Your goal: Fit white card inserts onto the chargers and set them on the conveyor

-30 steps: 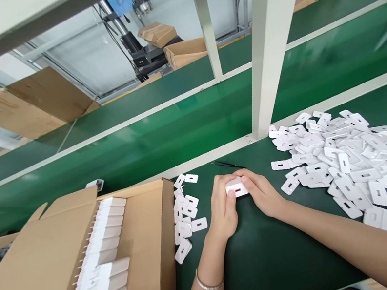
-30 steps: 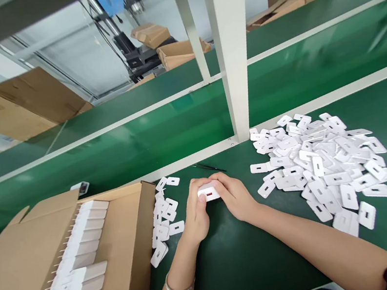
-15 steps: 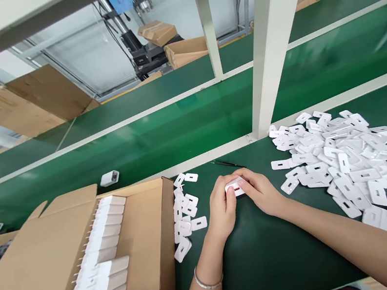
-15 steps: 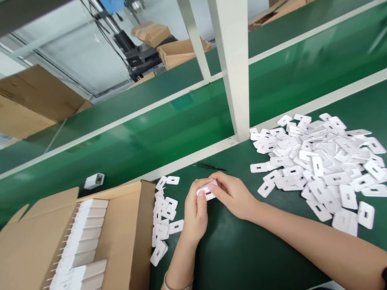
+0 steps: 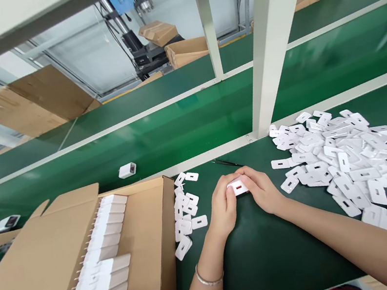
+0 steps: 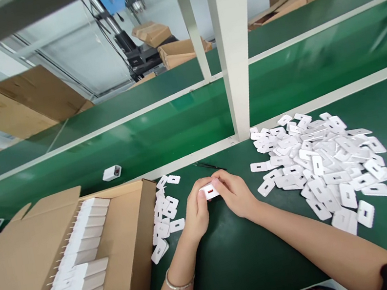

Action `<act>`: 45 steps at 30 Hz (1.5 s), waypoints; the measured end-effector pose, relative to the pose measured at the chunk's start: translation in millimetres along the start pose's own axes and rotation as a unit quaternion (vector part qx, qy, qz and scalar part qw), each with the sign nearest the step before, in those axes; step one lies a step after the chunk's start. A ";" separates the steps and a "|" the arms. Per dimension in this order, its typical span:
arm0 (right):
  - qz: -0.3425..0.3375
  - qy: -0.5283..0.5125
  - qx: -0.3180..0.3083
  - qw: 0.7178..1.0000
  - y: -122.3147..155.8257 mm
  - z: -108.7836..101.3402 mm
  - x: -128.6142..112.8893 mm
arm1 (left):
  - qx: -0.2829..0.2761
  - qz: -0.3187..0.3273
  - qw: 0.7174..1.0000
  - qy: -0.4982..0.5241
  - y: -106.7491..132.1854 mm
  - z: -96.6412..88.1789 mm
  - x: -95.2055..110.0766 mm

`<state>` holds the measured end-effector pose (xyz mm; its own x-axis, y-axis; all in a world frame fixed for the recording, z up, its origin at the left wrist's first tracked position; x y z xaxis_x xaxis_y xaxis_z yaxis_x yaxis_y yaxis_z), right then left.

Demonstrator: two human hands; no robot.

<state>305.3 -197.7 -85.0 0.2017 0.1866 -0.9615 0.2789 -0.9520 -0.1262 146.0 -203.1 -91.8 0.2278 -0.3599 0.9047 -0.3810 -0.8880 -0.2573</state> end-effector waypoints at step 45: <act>0.059 0.422 0.149 0.893 -11.6 -34.7 5.6 | 0.128 -0.181 0.895 0.388 -11.2 5.6 -13.6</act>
<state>335.8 -177.2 -80.5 0.8831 0.0779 -0.4626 -0.0270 -0.9760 -0.2160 152.2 -189.9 -103.2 -0.4326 0.1841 0.8826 -0.1684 -0.9782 0.1216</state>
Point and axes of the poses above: each hand's wrist, its own y-axis away from the middle knuckle, its own z-axis out of the palm, x = y × z, the point moved 2 cm from there along -y, towards the middle knuckle, and after that the axes turned 7 degrees about -x, right-handed, at the moved point
